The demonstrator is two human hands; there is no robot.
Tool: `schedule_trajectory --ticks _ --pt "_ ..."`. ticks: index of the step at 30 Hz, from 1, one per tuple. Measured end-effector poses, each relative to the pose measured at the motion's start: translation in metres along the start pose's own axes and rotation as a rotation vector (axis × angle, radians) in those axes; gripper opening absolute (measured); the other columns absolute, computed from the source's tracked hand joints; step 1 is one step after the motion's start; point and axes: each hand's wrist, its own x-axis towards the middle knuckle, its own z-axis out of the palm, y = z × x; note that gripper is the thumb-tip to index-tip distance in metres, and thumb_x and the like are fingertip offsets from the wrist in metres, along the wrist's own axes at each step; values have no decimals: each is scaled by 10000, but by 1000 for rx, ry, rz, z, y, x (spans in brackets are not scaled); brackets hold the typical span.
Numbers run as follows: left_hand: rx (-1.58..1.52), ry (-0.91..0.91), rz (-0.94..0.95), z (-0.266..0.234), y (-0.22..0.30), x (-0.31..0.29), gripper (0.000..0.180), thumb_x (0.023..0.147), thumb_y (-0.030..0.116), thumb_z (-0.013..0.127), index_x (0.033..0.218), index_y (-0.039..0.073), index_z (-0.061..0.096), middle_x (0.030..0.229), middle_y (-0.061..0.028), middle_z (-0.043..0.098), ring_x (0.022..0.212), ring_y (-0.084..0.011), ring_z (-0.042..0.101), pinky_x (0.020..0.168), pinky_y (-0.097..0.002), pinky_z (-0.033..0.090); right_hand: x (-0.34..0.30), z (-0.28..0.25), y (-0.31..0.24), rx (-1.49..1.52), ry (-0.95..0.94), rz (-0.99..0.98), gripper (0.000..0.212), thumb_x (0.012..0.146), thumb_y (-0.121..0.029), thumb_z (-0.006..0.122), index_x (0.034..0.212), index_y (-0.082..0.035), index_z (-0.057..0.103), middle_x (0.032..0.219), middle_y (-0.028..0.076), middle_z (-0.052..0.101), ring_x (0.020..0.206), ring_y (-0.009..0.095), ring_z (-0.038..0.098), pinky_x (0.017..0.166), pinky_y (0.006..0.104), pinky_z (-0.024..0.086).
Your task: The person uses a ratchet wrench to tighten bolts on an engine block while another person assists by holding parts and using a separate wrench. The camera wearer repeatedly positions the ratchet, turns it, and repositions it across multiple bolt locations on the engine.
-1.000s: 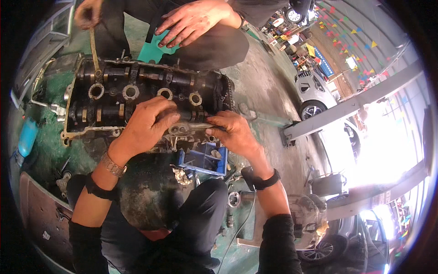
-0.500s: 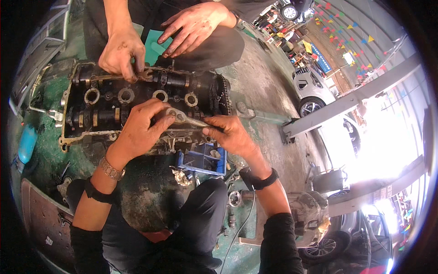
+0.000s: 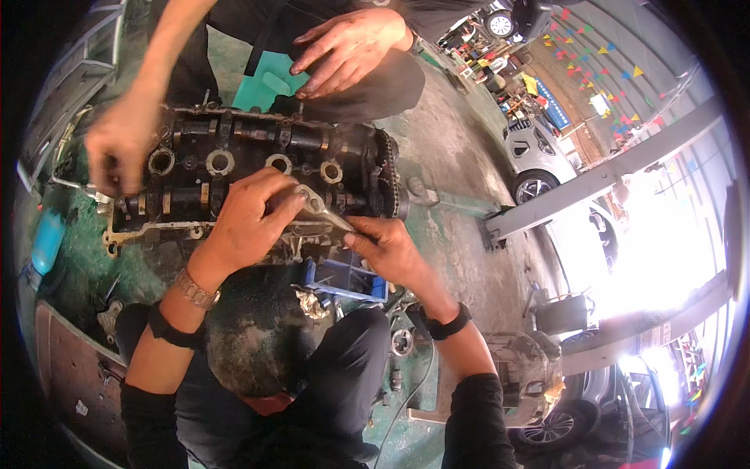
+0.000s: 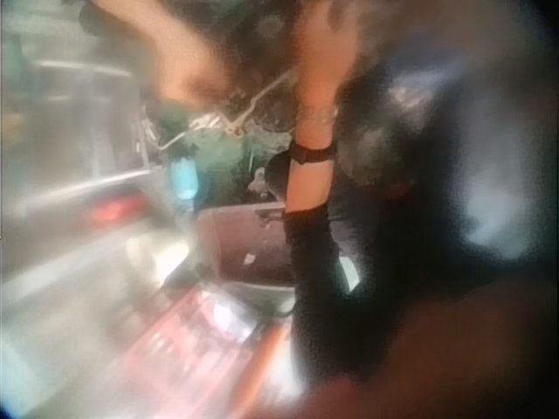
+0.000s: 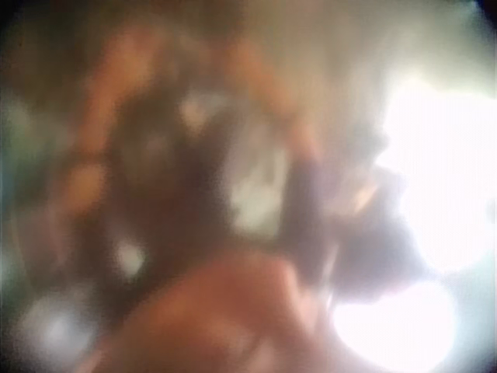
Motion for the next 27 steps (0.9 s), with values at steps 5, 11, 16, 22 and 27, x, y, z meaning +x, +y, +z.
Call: schedule_trajectory --ticks 5,11,16,22,27 --pt "-4 4 -31 0 1 1 180 903 112 639 963 -57 627 801 -132 580 674 -229 545 630 -344 439 7 -11 -2 -59 79 -115 228 895 -155 682 1046 15 676 834 226 656 747 348 628 650 403 508" --pt "-28 16 -53 0 0 0 177 907 103 632 976 -59 617 820 -136 592 680 -234 557 638 -341 446 13 -14 -3 -55 64 -130 223 895 -196 675 989 6 680 841 246 646 769 431 631 649 449 502" --pt "-45 29 -36 1 1 2 178 906 99 638 983 -60 623 832 -143 601 692 -248 571 646 -347 458 7 -8 -9 5 20 -51 226 909 -167 665 1039 18 668 812 208 647 723 323 605 641 405 491" --pt "-20 -1 -32 0 0 1 184 914 119 625 982 -52 634 829 -145 595 697 -242 584 653 -342 464 -9 5 -12 4 55 4 263 935 -113 657 1153 35 659 750 92 660 664 92 554 611 280 478" --pt "-27 -28 -18 -6 -4 0 233 980 179 543 968 -40 623 829 -137 582 707 -230 541 677 -355 446 -10 8 -13 98 68 46 268 952 -107 634 1184 25 661 772 23 647 685 71 540 606 252 458"
